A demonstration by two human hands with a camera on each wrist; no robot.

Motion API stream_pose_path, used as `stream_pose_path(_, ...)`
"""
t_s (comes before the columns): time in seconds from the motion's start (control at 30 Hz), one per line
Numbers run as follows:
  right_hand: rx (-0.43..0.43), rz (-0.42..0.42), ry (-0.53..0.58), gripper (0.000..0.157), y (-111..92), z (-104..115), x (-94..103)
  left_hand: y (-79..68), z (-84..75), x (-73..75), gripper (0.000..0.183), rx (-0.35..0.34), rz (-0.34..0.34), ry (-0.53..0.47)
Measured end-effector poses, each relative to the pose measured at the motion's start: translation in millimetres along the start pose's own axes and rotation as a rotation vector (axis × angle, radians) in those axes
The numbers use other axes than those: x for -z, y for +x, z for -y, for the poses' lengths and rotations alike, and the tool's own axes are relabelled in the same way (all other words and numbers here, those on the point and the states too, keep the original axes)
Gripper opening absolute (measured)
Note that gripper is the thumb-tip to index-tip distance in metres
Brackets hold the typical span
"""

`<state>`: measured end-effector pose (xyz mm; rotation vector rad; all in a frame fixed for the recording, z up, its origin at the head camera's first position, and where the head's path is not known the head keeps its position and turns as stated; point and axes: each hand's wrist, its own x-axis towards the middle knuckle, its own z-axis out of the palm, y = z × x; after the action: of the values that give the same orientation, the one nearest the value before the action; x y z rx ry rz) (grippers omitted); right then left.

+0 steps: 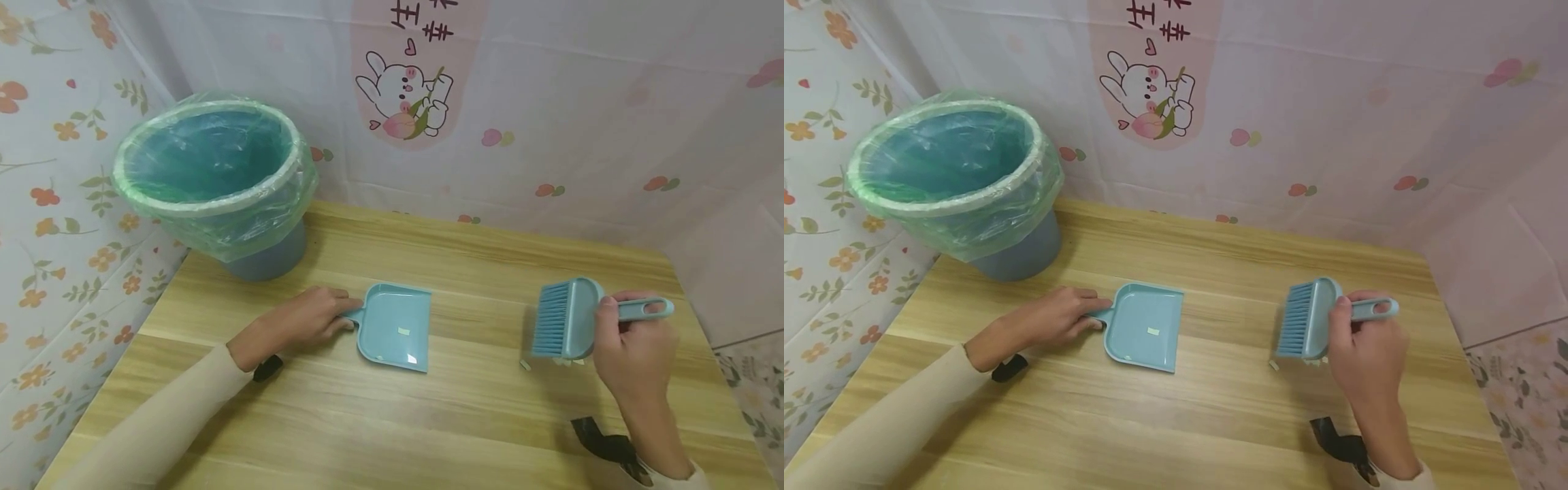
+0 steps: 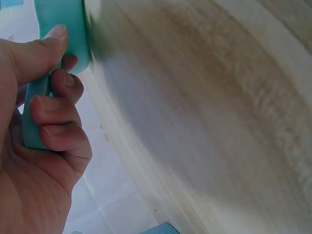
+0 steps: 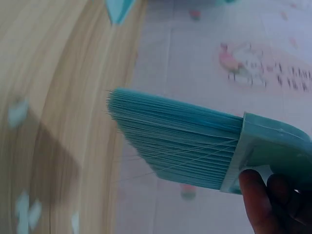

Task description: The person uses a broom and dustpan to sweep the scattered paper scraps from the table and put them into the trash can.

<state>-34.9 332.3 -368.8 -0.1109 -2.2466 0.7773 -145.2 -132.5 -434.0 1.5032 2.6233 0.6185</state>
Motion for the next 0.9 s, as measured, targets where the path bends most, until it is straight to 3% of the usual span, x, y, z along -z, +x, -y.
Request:
stream_pose_path(0.17,-0.046,0.08,-0.114,0.031,0,-15,25.9,-0.9,1.9,-1.0,0.015,-0.005,-0.001,0.001)
stream_pose_path(0.4,0.109,0.142,-0.29,0.039,-10,-24,39.9,-0.7,2.2,-0.8,0.015,-0.005,-0.007,-0.004)
stream_pose_path(0.6,0.095,0.235,-0.463,0.039,-14,-33,45.3,-0.3,1.8,0.2,0.016,-0.006,-0.002,0.002)
stream_pose_path(0.73,0.137,0.313,-0.491,0.033,-20,-43,39.5,-0.8,1.9,0.2,0.018,0.005,0.011,-0.001)
stream_pose_path(0.9,0.203,0.348,-0.419,0.028,-26,-41,20.7,-1.6,1.3,0.4,0.023,0.019,0.015,-0.011)
